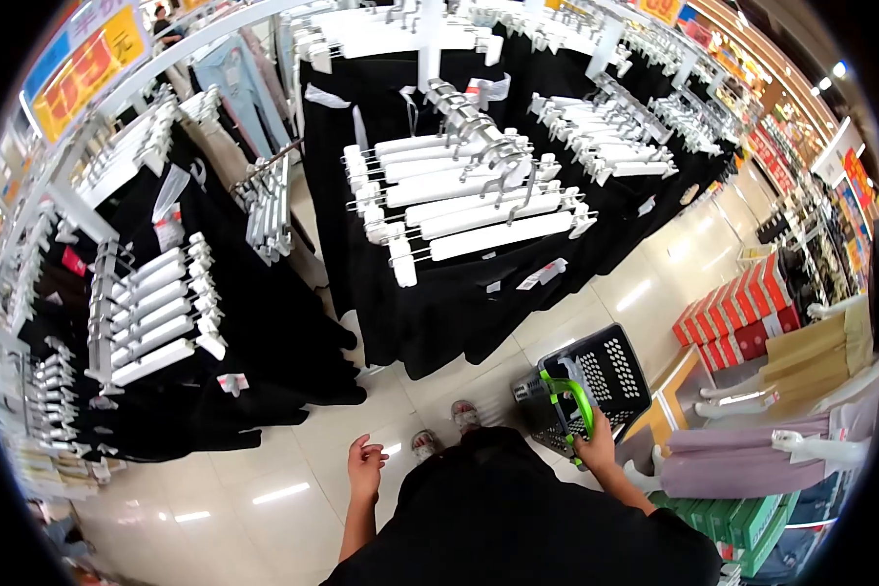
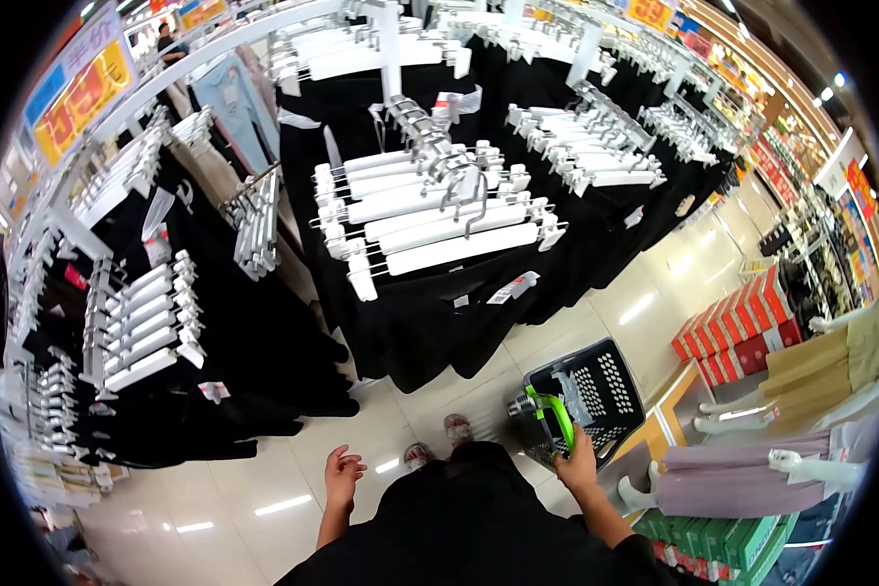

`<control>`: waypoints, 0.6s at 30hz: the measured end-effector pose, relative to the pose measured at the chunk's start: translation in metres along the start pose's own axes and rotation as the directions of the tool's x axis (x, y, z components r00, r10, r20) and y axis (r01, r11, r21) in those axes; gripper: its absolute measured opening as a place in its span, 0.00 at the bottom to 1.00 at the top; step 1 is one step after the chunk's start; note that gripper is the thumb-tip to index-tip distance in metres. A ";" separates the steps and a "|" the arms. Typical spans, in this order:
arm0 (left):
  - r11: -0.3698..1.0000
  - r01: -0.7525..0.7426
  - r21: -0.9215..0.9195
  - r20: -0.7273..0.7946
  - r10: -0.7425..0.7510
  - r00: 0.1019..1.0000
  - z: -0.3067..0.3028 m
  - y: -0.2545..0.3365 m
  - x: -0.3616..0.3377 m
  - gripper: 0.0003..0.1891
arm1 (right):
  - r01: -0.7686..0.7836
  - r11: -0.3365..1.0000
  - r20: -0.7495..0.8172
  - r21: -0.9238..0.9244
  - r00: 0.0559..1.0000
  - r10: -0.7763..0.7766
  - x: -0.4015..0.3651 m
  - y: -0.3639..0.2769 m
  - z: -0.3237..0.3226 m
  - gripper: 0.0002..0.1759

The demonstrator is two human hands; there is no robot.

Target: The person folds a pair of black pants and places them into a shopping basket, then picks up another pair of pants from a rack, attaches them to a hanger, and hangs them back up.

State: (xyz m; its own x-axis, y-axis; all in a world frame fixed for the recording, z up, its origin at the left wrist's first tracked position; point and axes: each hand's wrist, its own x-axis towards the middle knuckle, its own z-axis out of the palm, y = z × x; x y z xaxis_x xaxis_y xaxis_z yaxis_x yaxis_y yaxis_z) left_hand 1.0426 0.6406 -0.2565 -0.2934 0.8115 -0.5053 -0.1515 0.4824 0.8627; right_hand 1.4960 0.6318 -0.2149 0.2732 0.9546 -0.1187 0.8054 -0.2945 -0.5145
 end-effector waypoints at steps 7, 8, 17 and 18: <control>0.996 -0.070 -0.054 -0.123 0.063 0.990 0.002 0.018 -0.013 0.20 | -0.013 0.997 0.035 -0.070 0.999 0.016 0.032 0.003 0.010 0.41; 0.995 -0.082 -0.060 -0.144 0.073 0.987 0.006 0.019 -0.013 0.19 | -0.007 0.997 0.050 -0.075 0.999 0.011 0.037 0.002 0.006 0.41; 0.993 -0.113 -0.019 -0.224 0.106 0.969 0.104 0.076 0.003 0.20 | 0.214 0.945 0.165 0.247 0.952 -0.258 0.106 -0.011 -0.023 0.42; 0.991 -0.137 -0.015 -0.226 0.130 0.966 0.116 0.087 0.005 0.20 | 0.211 0.942 0.168 0.262 0.951 -0.260 0.113 -0.004 -0.025 0.42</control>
State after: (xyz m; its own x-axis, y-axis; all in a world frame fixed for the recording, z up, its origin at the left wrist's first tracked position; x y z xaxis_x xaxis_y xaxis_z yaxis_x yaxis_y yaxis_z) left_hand 1.1376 0.7253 -0.1864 -0.5159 0.7718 -0.3717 -0.1240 0.3621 0.9239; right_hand 1.5368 0.7398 -0.2046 -0.0380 0.9918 -0.1222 0.6780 -0.0642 -0.7322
